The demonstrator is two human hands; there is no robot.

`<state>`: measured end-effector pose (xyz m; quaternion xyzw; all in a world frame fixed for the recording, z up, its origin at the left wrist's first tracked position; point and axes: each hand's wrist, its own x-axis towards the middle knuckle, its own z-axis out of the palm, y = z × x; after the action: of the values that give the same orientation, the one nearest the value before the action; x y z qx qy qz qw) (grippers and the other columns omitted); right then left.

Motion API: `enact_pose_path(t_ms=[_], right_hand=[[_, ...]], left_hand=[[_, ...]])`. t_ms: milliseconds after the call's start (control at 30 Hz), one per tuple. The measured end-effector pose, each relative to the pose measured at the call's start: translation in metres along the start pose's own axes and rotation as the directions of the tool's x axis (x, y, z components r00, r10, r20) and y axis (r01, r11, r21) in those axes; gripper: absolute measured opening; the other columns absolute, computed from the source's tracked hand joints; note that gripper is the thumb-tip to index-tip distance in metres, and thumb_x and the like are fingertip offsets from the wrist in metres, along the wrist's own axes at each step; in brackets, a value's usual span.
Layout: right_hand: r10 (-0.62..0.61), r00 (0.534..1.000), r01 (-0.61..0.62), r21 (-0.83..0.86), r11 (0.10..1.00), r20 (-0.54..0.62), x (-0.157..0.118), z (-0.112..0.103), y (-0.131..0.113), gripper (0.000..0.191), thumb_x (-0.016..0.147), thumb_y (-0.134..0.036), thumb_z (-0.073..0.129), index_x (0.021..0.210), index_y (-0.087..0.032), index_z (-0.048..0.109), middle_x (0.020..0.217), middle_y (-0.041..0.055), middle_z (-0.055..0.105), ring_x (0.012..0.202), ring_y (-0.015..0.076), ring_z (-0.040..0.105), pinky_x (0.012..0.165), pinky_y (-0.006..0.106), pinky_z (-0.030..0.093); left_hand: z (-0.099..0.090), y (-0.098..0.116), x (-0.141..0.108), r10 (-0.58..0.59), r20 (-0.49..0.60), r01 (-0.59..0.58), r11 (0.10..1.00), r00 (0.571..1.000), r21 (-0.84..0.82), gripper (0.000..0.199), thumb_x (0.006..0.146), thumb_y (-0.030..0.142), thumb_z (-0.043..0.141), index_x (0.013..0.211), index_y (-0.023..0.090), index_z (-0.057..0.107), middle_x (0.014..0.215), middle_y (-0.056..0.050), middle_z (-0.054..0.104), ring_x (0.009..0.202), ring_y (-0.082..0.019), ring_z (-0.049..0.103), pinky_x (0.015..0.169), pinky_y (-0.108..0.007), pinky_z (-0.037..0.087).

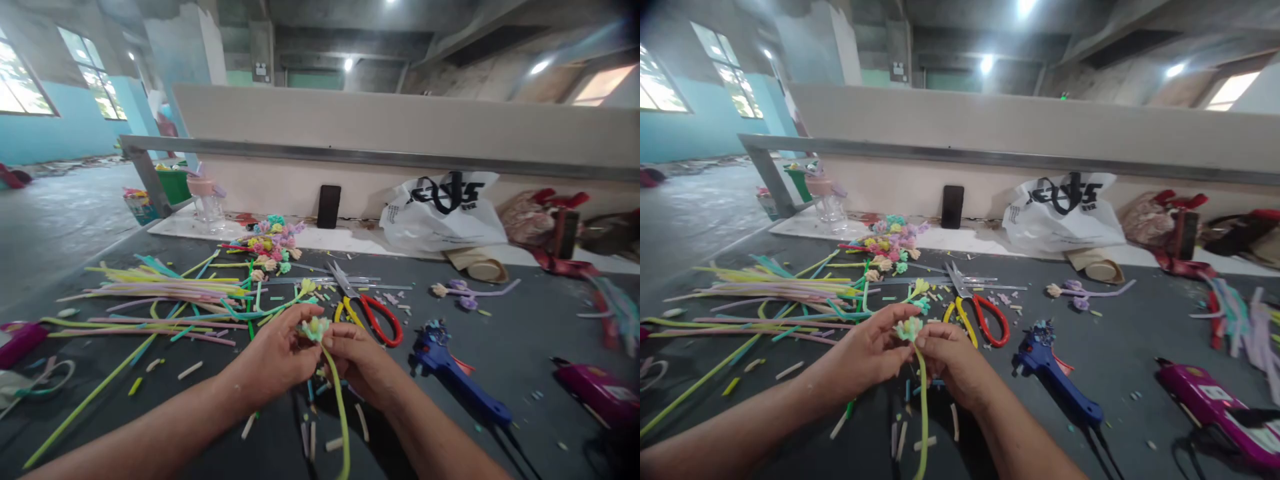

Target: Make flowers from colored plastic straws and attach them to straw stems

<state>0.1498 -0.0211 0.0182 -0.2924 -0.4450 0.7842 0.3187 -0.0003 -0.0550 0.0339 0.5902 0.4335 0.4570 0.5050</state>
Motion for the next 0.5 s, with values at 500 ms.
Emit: enact_pose_path(t_ms=[500], right_hand=[[-0.033,0.999,0.038,-0.159,0.986,0.035,0.002,-0.001,0.007,0.021,0.067,-0.033,0.066,0.064,-0.012,0.065,0.046,-0.0049,0.044,0.039,0.0050,0.035,0.037,0.017,0.029]], left_hand=[[-0.023,-0.021,-0.010,0.488,0.072,-0.427,0.670,0.870,0.607,0.050,0.070,0.007,0.053,0.116,0.027,0.048,0.111,-0.005,0.059,0.105,-0.019,0.054,0.090,-0.029,0.044]])
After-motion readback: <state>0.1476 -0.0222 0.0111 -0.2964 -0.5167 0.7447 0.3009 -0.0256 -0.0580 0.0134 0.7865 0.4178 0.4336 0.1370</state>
